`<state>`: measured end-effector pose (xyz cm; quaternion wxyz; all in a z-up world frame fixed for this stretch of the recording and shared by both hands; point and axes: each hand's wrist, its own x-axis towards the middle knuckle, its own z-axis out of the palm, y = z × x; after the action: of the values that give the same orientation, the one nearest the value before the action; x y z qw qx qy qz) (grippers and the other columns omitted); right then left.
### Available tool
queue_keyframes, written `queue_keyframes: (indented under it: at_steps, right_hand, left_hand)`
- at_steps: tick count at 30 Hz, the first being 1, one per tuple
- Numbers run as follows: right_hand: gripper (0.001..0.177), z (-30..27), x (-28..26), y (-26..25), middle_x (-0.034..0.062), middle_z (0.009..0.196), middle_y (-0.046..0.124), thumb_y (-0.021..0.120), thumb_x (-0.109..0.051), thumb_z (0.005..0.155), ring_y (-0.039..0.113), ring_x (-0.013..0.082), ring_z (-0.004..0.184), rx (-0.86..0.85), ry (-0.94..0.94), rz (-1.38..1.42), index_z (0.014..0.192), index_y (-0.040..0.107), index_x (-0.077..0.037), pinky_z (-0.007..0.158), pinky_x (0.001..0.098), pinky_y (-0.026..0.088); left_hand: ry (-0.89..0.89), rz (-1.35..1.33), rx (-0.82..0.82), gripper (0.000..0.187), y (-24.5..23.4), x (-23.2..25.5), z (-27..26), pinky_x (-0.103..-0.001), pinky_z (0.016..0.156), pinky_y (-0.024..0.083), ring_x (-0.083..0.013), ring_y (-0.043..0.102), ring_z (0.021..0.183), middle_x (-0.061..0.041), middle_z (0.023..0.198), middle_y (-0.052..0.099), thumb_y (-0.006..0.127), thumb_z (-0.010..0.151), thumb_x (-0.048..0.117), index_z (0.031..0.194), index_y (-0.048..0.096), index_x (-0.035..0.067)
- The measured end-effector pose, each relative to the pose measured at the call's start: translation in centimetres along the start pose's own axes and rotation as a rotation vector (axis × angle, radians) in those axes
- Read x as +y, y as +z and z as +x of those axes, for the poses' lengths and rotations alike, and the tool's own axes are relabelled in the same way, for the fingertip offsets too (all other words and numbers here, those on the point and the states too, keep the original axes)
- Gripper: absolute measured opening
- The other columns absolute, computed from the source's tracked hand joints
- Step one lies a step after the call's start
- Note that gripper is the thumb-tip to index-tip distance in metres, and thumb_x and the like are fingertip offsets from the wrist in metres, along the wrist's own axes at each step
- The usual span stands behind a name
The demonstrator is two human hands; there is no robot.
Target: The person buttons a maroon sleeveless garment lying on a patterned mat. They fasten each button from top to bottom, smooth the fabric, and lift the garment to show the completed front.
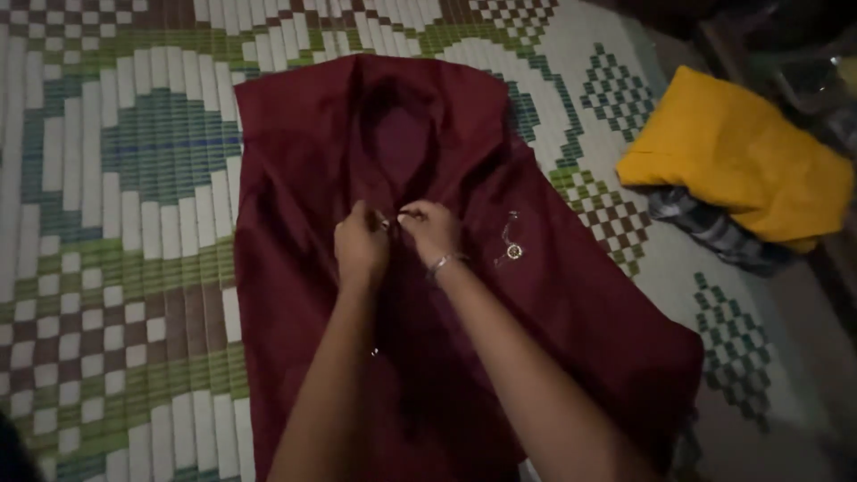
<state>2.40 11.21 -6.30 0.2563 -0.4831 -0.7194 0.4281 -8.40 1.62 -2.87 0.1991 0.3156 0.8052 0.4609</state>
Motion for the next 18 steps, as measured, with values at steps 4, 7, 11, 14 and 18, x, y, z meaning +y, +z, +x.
queue_keyframes:
  at_steps: [4,7,11,14,18]
  right_hand:
    - [0.02,-0.5,2.0,-0.6,0.0041,0.092,0.072,0.084,-0.015,0.082,0.065,0.0151,0.082,0.055,-0.141,-0.009,0.098,0.08,-0.004,0.077,0.0292,0.055]
    - [0.02,-2.3,1.8,-1.4,0.0009,0.093,0.071,0.086,-0.015,0.082,0.066,0.0112,0.084,-0.074,-0.097,0.361,0.096,0.076,-0.005,0.077,0.0254,0.056]
    - [0.02,-2.4,-1.1,-1.8,0.0,0.093,0.072,0.085,-0.013,0.082,0.064,0.0096,0.082,-0.005,-0.057,0.309,0.1,0.078,-0.007,0.075,0.0241,0.055]
    - [0.025,-2.4,-1.0,-1.5,-0.0011,0.093,0.072,0.085,-0.011,0.079,0.064,0.0087,0.081,0.003,-0.016,0.274,0.103,0.078,-0.007,0.075,0.0239,0.056]
    - [0.029,-0.5,2.2,-0.9,0.0018,0.1,0.071,0.078,-0.001,0.08,0.062,0.011,0.09,-0.074,-0.12,0.268,0.109,0.074,-0.006,0.081,0.0261,0.054]
  left_hand:
    - [0.041,-0.051,-0.06,0.012,-1.3,1.5,-0.9,-0.048,0.079,0.052,-0.0371,0.07,0.086,-0.02,0.093,0.072,0.063,0.087,0.005,0.098,0.064,0.001]
    - [0.122,-0.002,0.005,0.008,-0.9,1.4,-2.4,-0.048,0.077,0.051,-0.0381,0.067,0.084,-0.021,0.094,0.071,0.065,0.093,0.007,0.098,0.064,0.001]
    - [0.231,0.029,0.028,0.016,-1.6,1.8,-2.7,-0.048,0.074,0.051,-0.0369,0.065,0.084,-0.018,0.089,0.073,0.072,0.083,0.004,0.097,0.066,0.001]
    - [0.275,-0.004,0.01,0.024,-2.1,1.8,-2.7,-0.046,0.074,0.052,-0.0358,0.067,0.084,-0.018,0.09,0.074,0.079,0.078,0.005,0.097,0.067,-0.001]
    - [0.226,-0.172,-0.078,0.021,-2.6,2.4,-2.3,-0.038,0.075,0.055,-0.0278,0.074,0.083,-0.016,0.095,0.075,0.074,0.081,0.001,0.102,0.069,0.0]
